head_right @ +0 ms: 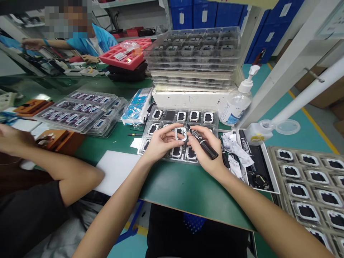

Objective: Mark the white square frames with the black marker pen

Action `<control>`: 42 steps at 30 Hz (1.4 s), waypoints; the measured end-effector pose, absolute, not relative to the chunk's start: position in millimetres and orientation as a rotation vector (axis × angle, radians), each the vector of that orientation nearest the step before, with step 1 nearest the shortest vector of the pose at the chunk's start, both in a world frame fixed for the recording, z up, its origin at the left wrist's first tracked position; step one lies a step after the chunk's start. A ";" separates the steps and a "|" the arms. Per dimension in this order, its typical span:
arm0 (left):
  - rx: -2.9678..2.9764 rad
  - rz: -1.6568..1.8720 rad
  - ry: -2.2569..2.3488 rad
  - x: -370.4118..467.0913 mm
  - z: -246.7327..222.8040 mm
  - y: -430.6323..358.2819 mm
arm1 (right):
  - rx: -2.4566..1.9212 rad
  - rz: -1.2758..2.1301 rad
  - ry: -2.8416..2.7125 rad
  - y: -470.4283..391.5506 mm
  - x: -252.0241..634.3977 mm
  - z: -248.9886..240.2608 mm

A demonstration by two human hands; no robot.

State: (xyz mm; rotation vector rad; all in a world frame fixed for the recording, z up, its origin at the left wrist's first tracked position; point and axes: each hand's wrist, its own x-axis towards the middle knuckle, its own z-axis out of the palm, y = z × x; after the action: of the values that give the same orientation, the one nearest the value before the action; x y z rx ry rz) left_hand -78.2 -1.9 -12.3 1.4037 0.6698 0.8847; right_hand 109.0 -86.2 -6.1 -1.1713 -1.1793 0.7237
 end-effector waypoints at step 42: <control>1.400 0.890 0.693 -76.7 -12.4 -2.1 | -1.182 0.746 -1.149 -87.2 106.1 -1.7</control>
State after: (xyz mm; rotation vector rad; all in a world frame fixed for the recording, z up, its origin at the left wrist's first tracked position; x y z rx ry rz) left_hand -76.7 -2.1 -12.4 1.4000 0.6931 0.8902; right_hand 106.1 -87.2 -1.7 -1.1819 -1.1489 0.7465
